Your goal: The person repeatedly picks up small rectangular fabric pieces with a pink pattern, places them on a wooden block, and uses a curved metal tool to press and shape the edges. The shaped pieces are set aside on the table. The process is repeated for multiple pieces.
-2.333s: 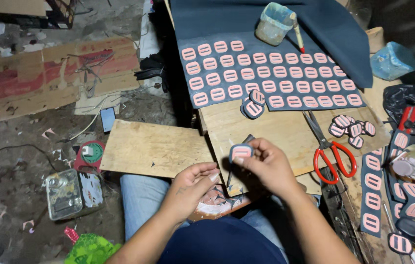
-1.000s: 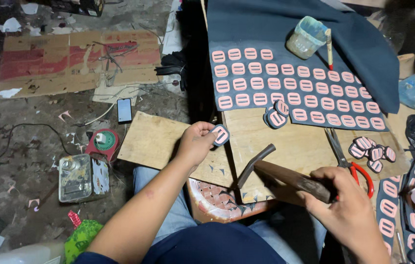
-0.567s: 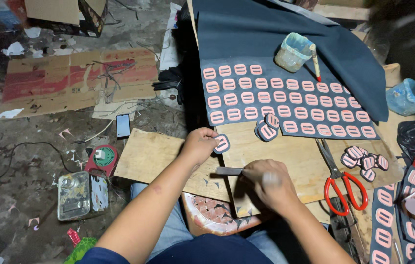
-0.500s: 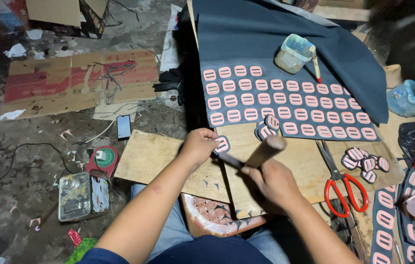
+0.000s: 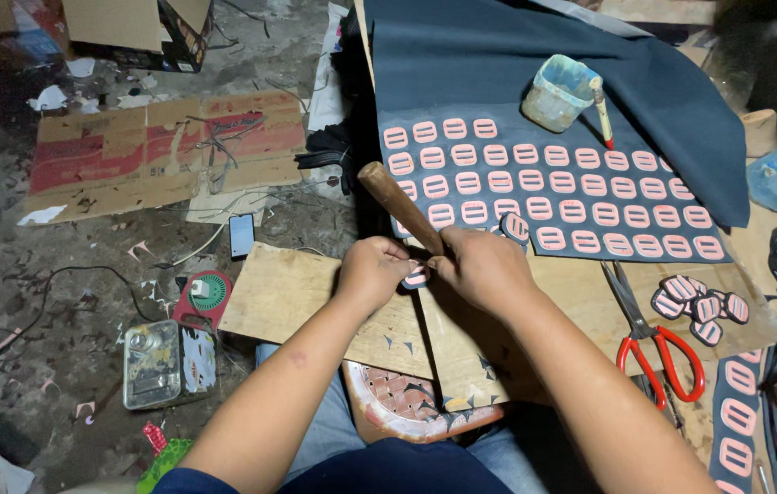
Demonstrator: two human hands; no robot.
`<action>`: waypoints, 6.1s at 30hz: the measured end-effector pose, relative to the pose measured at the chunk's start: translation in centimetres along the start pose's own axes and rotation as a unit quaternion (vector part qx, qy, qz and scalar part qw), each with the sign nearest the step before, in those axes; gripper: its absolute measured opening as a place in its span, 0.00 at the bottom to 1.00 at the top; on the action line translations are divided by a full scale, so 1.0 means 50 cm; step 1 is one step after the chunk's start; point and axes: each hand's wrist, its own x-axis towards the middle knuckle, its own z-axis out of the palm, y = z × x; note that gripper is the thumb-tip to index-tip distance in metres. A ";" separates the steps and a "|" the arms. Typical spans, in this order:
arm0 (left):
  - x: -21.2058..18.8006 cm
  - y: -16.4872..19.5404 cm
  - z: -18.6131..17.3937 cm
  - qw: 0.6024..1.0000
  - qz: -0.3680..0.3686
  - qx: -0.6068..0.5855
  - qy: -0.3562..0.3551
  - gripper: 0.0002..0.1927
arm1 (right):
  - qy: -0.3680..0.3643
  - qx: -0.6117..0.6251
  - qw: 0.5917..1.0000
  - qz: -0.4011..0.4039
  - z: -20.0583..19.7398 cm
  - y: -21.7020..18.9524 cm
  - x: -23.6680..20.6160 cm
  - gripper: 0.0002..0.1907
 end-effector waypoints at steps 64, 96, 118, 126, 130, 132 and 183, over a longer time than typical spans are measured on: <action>-0.013 -0.025 -0.009 1.000 0.006 0.031 0.000 0.06 | -0.043 0.060 0.997 0.003 -0.006 0.022 0.035 0.16; 0.007 -0.040 -0.009 0.978 -0.174 -0.112 -0.025 0.06 | -0.027 0.064 0.997 -0.012 0.014 0.036 0.024 0.17; -0.010 -0.031 -0.003 0.998 0.025 0.043 0.035 0.08 | -0.049 0.047 0.998 -0.012 0.013 0.045 0.033 0.14; 0.005 -0.063 0.006 0.997 -0.035 -0.063 0.010 0.06 | -0.028 0.069 0.997 -0.008 0.023 0.049 0.047 0.16; 0.011 -0.059 0.002 0.999 -0.029 -0.017 0.018 0.05 | -0.066 0.089 0.993 0.035 0.024 0.054 0.062 0.16; 0.011 -0.057 0.000 1.000 -0.016 -0.014 0.020 0.05 | -0.085 0.102 0.990 0.036 0.021 0.060 0.069 0.16; -0.013 -0.033 0.014 0.998 -0.007 -0.016 0.056 0.09 | -0.142 -0.015 0.989 -0.036 -0.033 0.035 0.096 0.15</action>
